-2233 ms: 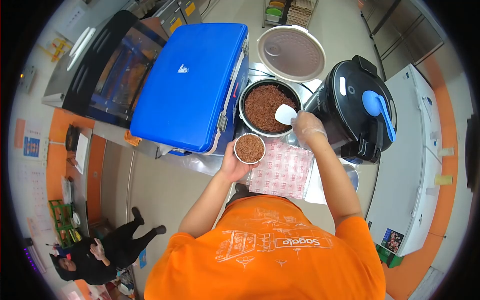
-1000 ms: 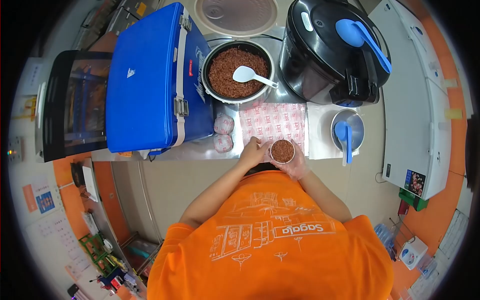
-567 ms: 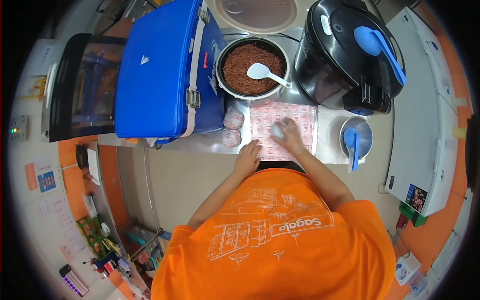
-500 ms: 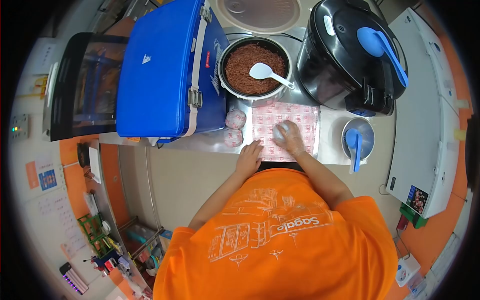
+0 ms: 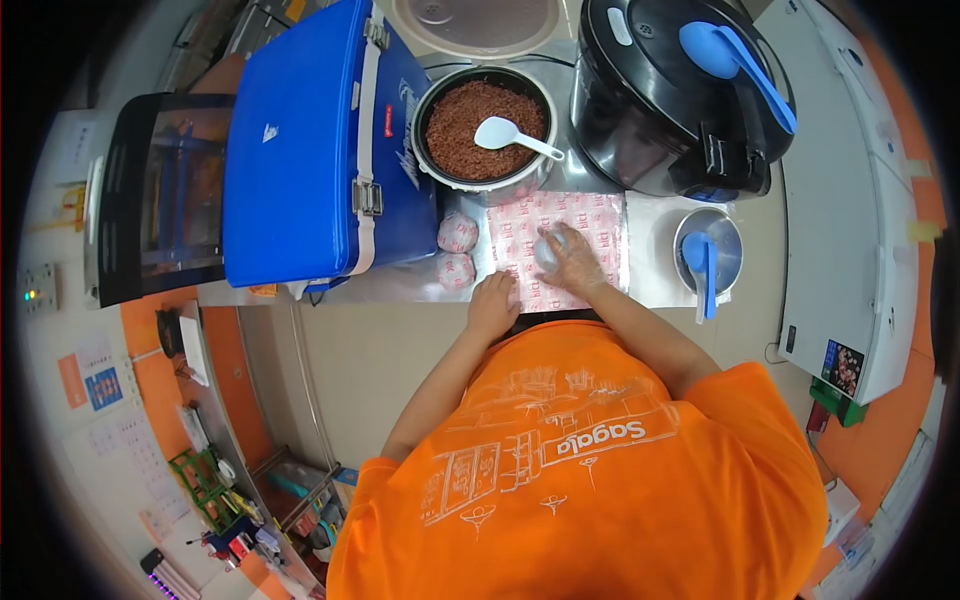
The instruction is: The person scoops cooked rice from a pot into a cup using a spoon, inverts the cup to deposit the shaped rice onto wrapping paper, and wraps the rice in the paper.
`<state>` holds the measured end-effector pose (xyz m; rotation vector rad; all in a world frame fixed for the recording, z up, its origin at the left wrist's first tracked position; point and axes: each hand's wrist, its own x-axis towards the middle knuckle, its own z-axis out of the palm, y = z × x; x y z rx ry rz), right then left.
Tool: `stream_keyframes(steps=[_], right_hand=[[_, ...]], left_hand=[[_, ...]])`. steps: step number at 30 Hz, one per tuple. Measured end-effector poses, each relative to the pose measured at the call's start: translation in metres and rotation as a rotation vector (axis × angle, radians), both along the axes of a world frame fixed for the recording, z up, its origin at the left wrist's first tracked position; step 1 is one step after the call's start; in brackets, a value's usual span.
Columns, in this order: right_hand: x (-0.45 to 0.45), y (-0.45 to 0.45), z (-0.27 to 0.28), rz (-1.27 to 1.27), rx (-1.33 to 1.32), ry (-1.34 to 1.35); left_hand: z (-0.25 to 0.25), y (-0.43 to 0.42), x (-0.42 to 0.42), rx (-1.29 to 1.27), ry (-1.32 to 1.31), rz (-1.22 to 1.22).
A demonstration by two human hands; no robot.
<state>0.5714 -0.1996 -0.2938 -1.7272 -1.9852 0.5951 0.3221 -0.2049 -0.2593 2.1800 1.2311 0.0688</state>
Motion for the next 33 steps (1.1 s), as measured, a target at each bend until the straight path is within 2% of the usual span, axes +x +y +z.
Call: stream_keyframes(steps=[1, 4, 7, 11, 14, 17, 20, 23, 29, 33], right_hand=[[0.004, -0.003, 0.012, 0.022, -0.009, 0.041], [0.018, -0.018, 0.042, -0.125, -0.095, 0.252], [0.031, -0.032, 0.025, -0.190, -0.083, 0.307], [0.040, -0.030, -0.007, -0.083, -0.044, 0.005], [0.041, -0.011, 0.007, -0.073, -0.214, -0.012], [0.037, -0.002, -0.025, -0.076, -0.114, 0.005], [0.037, 0.003, -0.016, -0.044, -0.156, -0.002], [0.039, 0.013, 0.012, 0.017, -0.345, -0.031], [0.047, 0.018, 0.014, 0.045, -0.401, -0.007], [0.046, 0.013, -0.001, 0.035, -0.300, 0.001]], left_hand=[[-0.003, 0.004, 0.005, 0.004, -0.054, 0.038], [-0.011, 0.020, 0.019, 0.027, -0.178, 0.111], [0.000, 0.039, 0.047, 0.106, -0.235, 0.048], [-0.015, 0.062, 0.067, 0.127, -0.211, -0.138], [-0.021, 0.071, 0.074, 0.062, -0.197, -0.153], [-0.020, 0.073, 0.077, 0.084, -0.190, -0.189], [-0.011, 0.071, 0.080, 0.046, -0.210, -0.185], [-0.015, 0.062, 0.086, 0.088, -0.232, -0.148], [-0.020, 0.062, 0.091, 0.178, -0.254, -0.170], [-0.025, 0.058, 0.099, 0.198, -0.263, -0.113]])
